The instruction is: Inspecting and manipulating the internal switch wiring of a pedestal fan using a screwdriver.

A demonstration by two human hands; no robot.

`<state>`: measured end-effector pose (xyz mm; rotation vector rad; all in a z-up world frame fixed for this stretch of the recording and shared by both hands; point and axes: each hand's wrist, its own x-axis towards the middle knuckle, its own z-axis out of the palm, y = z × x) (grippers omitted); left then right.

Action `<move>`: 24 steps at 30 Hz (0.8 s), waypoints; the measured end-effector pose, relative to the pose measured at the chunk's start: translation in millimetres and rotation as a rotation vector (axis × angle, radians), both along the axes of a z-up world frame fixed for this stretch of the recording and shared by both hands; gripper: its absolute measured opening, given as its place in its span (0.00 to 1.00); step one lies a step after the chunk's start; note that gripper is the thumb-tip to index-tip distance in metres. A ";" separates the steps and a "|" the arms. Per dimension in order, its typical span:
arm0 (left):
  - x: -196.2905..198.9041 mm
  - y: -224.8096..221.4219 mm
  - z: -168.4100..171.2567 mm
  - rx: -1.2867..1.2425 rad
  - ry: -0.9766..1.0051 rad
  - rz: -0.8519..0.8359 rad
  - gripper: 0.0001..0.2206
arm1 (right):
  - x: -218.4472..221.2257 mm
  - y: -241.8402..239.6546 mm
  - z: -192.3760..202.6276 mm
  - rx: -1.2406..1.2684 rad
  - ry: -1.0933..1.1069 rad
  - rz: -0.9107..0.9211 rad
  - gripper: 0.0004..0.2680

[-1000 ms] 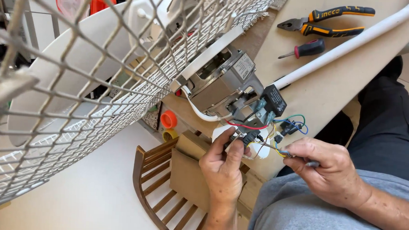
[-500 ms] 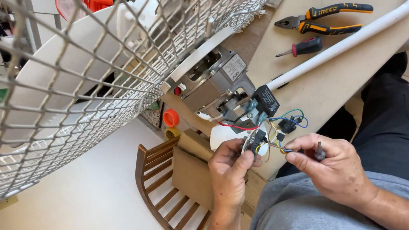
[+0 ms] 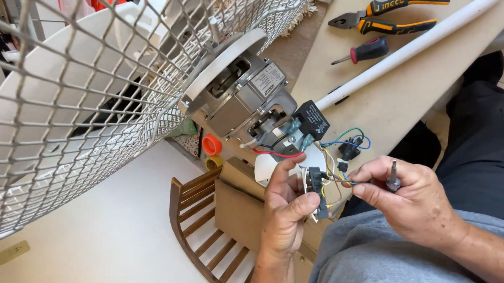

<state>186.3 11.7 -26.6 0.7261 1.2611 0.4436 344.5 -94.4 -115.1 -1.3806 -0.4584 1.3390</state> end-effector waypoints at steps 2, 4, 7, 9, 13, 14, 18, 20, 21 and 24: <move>-0.1 -4.3 0.2 -0.009 -0.020 0.007 0.31 | 1.5 0.3 1.7 0.005 0.016 -0.001 0.05; -1.6 -7.1 -1.3 -0.016 -0.040 0.014 0.27 | 1.8 0.3 2.0 0.011 0.030 -0.001 0.05; -5.0 -9.4 -4.6 0.082 0.006 -0.035 0.26 | 1.3 -0.9 0.9 0.029 0.117 -0.017 0.04; -5.5 -10.0 -4.6 0.156 0.075 -0.023 0.26 | 2.4 -1.2 1.1 0.025 0.173 -0.005 0.04; 7.5 -8.6 11.4 0.265 0.160 -0.048 0.26 | 4.3 -0.8 -1.1 0.028 0.255 -0.028 0.03; 8.7 -9.9 12.5 0.287 0.212 -0.044 0.27 | 5.5 0.8 0.1 0.020 0.319 -0.048 0.03; 11.2 -13.6 16.4 0.329 0.341 -0.078 0.29 | 9.4 6.3 0.5 0.000 0.421 -0.082 0.02; 10.9 -14.4 17.7 0.331 0.380 -0.096 0.29 | 10.0 11.7 3.5 0.002 0.421 -0.094 0.02; 10.9 -14.8 18.5 0.333 0.418 -0.113 0.30 | 10.3 14.4 5.0 0.005 0.420 -0.105 0.02; 8.6 -16.5 18.3 0.298 0.404 -0.090 0.30 | 11.9 17.9 3.3 0.047 0.298 -0.062 0.02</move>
